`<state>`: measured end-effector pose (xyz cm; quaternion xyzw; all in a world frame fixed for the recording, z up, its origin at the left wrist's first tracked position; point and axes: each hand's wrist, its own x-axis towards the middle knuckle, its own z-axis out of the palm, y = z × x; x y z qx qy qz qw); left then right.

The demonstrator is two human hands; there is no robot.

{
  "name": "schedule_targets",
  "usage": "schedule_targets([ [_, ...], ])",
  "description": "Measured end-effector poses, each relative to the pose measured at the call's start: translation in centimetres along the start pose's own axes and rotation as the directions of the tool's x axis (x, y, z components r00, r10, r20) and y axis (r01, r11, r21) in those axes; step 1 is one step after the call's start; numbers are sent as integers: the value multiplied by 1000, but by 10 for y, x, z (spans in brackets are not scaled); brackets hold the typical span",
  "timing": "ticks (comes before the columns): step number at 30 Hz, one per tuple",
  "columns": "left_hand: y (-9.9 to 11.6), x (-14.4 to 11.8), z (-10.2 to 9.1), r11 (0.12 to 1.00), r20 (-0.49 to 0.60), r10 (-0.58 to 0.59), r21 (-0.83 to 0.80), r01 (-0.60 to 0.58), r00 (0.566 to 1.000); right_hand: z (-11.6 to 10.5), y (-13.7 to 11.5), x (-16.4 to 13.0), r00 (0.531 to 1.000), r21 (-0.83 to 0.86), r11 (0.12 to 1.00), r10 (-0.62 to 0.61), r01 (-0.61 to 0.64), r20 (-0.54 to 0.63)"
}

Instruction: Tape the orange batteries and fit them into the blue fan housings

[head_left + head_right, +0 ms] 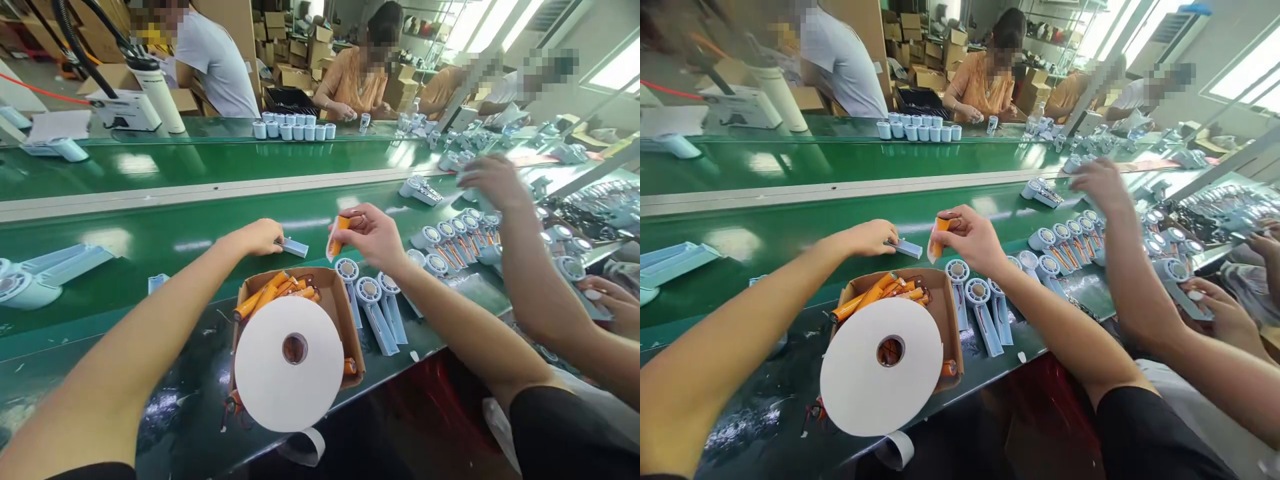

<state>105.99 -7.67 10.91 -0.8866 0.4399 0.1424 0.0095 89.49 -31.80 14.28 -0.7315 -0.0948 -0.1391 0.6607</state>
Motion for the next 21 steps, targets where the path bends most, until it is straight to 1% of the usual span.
schedule_targets([
  [2, -3, -3, -2, 998, -14, -21, -53, 20, 1000, 11, 19, 18, 998, -136, 991, 22, -15, 52],
  [4, -4, -5, -4, 993, -43, -68, -96, 64, 997, 24, 33, 34, 991, -337, 941, 73, -31, 111],
  [5, -3, -5, -4, 989, -62, -96, -115, 88, 993, 30, 38, 40, 984, -456, 890, 100, -23, 146],
  [6, -1, -5, -4, 985, -84, -124, -133, 113, 989, 36, 42, 46, 974, -581, 814, 127, 5, 187],
  [8, 3, -4, -2, 974, -126, -173, -166, 151, 977, 45, 45, 54, 942, -775, 624, 190, 103, 278],
  [9, 6, -3, 0, 970, -143, -191, -181, 164, 971, 48, 45, 56, 921, -827, 540, 224, 155, 318],
  [10, 8, -2, 1, 966, -158, -206, -193, 174, 966, 50, 45, 58, 901, -856, 478, 256, 197, 350],
  [11, 11, -1, 3, 962, -169, -218, -203, 183, 961, 50, 44, 58, 885, -870, 440, 282, 223, 370],
  [16, 21, 3, 8, 941, -202, -279, -250, 226, 939, 51, 40, 58, 833, -900, 343, 385, 270, 397],
  [21, 26, 7, 7, 934, -220, -300, -266, 239, 928, 65, 35, 60, 801, -924, 247, 466, 291, 377],
])
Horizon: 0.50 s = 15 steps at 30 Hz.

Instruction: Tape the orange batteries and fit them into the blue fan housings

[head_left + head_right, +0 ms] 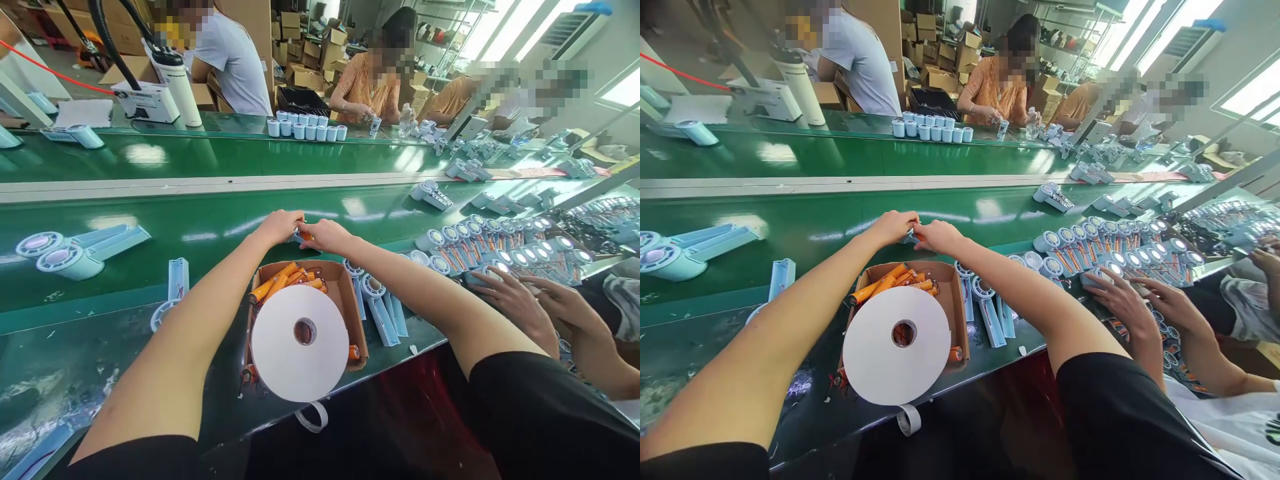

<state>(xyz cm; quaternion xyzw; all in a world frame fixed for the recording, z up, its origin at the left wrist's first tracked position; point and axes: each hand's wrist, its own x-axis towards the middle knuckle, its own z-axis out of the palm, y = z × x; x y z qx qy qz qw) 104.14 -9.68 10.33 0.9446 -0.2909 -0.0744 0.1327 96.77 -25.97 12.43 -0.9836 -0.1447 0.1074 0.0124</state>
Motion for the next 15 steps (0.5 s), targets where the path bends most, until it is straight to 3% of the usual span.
schedule_targets([
  [8, 6, 2, -1, 999, -7, 12, -35, -12, 1000, -6, -3, -12, 998, -69, 997, 48, -46, 30],
  [15, 11, 8, 1, 998, 32, 28, -58, -26, 999, 3, 0, -12, 995, -77, 995, 76, -71, 70],
])
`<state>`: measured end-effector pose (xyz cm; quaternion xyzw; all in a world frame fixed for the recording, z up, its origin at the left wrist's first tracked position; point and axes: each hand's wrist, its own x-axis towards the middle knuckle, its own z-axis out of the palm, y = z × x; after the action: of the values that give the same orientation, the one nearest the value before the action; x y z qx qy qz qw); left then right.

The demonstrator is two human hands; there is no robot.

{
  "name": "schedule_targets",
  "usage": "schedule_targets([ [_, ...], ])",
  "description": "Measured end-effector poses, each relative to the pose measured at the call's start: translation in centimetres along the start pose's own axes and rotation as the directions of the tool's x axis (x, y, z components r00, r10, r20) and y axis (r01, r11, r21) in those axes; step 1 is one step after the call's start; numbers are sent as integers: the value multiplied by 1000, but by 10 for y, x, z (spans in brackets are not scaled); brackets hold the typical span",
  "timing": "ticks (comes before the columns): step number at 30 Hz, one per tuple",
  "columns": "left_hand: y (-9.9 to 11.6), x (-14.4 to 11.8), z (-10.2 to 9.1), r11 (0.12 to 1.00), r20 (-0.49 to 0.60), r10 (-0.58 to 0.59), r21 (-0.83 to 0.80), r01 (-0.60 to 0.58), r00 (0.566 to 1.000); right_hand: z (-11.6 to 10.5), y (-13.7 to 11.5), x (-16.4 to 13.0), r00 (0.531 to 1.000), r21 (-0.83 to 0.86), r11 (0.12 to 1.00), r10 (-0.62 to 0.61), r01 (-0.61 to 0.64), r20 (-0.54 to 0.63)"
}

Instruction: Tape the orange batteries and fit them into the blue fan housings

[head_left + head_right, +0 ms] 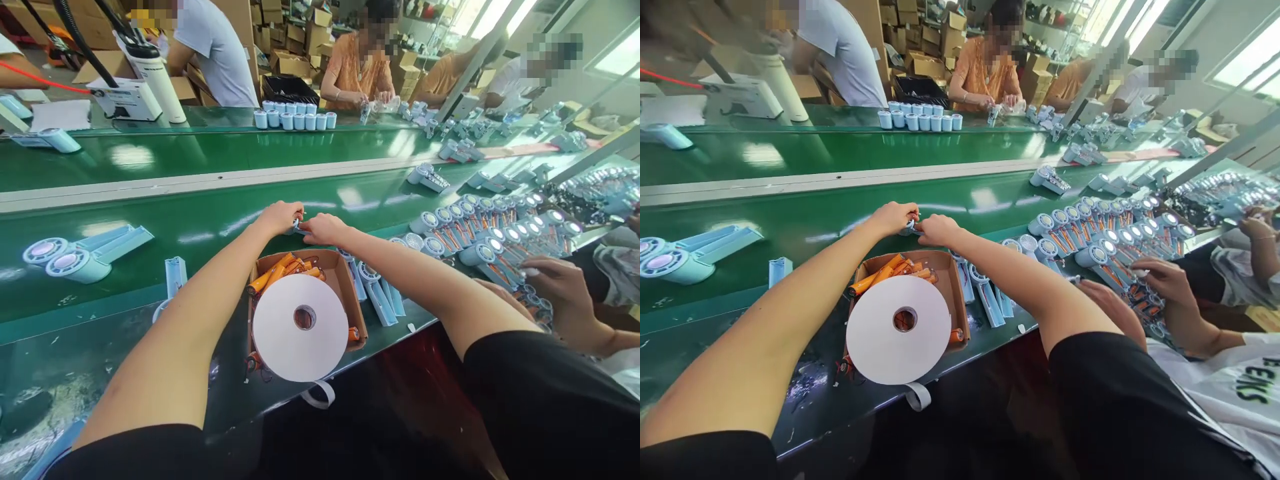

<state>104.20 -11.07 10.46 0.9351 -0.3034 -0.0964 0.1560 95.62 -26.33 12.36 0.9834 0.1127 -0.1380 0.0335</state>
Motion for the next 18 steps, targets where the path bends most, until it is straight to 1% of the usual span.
schedule_targets([
  [2, 5, 5, -3, 1000, 11, 7, -6, -6, 1000, -1, 0, 7, 1000, 1, 1000, -7, 7, 3],
  [4, 14, 5, -12, 1000, 27, 14, -8, -13, 1000, -5, 3, 15, 1000, 4, 1000, -23, 23, 6],
  [6, 23, -9, -26, 1000, 29, 28, -2, -28, 999, -14, 9, 21, 999, 14, 999, -46, 46, 14],
  [7, 27, -24, -34, 999, 15, 52, -3, -52, 999, -19, 13, 22, 998, 23, 998, -59, 59, 18],
  [9, 32, -70, -45, 986, -10, 168, -23, -168, 986, -29, 23, 18, 996, 48, 995, -87, 87, 11],
  [10, 32, -100, -47, 962, -14, 270, -46, -270, 963, -33, 27, 12, 995, 71, 993, -97, 98, -18],
  [11, 31, -131, -47, 924, 30, 378, -71, -376, 925, -36, 31, 3, 993, 107, 988, -102, 109, -67],
  [12, 28, -163, -42, 889, 122, 459, -69, -453, 880, -38, 34, -8, 986, 156, 980, -105, 125, -131],
  [13, 24, -192, -36, 877, 168, 478, -39, -479, 862, -39, 36, -21, 974, 214, 965, -110, 152, -196],
  [14, 20, -219, -27, 874, 152, 481, 0, -486, 864, -39, 36, -37, 960, 274, 943, -118, 189, -255],
  [15, 15, -242, -18, 881, 149, 462, 36, -472, 874, -38, 35, -53, 946, 326, 917, -134, 232, -296],
  [16, 12, -261, -10, 889, 128, 442, 69, -452, 888, -37, 32, -71, 936, 365, 890, -161, 274, -312],
  [18, 7, -289, -1, 903, 83, 414, 84, -421, 906, -33, 25, -105, 929, 417, 844, -225, 336, -292],
])
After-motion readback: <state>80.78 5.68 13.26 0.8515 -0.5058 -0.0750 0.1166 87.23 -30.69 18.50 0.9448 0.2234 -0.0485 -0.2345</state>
